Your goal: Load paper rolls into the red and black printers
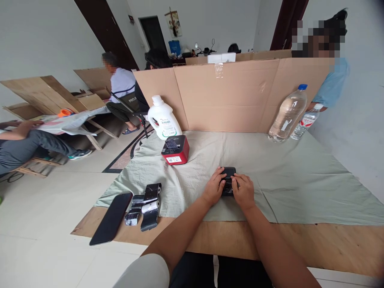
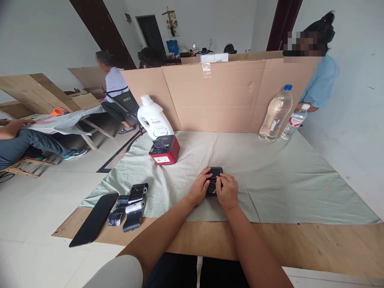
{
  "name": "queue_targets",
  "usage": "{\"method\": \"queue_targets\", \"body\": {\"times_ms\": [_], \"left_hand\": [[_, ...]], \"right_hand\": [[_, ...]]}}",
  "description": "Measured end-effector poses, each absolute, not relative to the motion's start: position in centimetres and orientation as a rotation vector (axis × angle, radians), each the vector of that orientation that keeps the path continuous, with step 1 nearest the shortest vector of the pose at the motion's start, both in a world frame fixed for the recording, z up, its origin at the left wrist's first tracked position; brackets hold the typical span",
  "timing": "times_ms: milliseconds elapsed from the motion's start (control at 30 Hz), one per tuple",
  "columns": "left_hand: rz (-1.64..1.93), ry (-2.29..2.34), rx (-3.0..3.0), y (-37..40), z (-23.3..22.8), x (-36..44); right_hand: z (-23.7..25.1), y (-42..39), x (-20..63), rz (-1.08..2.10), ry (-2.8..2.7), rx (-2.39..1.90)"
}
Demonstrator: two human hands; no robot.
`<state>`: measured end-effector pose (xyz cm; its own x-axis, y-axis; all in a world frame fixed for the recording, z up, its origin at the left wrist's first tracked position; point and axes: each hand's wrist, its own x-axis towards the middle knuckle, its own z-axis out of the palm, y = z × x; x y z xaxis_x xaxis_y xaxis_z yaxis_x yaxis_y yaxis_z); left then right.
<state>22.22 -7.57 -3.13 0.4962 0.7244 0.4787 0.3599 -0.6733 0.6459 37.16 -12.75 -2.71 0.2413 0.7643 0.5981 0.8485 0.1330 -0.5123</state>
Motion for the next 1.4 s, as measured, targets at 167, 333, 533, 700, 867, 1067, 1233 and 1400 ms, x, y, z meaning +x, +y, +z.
{"method": "queue_targets", "body": {"times_ms": [167, 333, 533, 700, 867, 1067, 1233, 1400], "left_hand": [[1.042, 0.889, 2.255, -7.8, -3.4, 22.2], [1.231, 0.819, 1.887, -6.7, -4.7, 21.5], [1.313, 0.906, 1.409, -5.4, -5.9, 21.0], [1.233, 0.954, 1.527, -5.6, -5.6, 20.8], [0.959, 1.012, 1.914, -6.1, -5.1, 21.0], [0.507, 0.940, 2.427, -7.8, -3.4, 21.4], [0.424, 0.948, 2.477, -8.1, -2.8, 21.3], [0.467, 0.956, 2.469, -8.0, -2.9, 21.2]], "right_hand": [[-2.3, -13.5, 36.4, -0.180, -1.581, -1.775], [-0.3, -13.7, 34.5, -0.090, -1.605, -1.965], [1.2, -12.6, 31.3, 0.118, -1.604, -2.258], [0.4, -11.9, 32.9, 0.090, -1.695, -2.242], [1.1, -8.9, 40.5, -0.066, -1.509, -2.268], [2.8, -4.8, 51.4, -0.035, -1.170, -2.576], [2.4, -4.8, 55.8, 0.021, -1.078, -2.664], [1.4, -6.0, 54.4, -0.052, -1.139, -2.687]]}}
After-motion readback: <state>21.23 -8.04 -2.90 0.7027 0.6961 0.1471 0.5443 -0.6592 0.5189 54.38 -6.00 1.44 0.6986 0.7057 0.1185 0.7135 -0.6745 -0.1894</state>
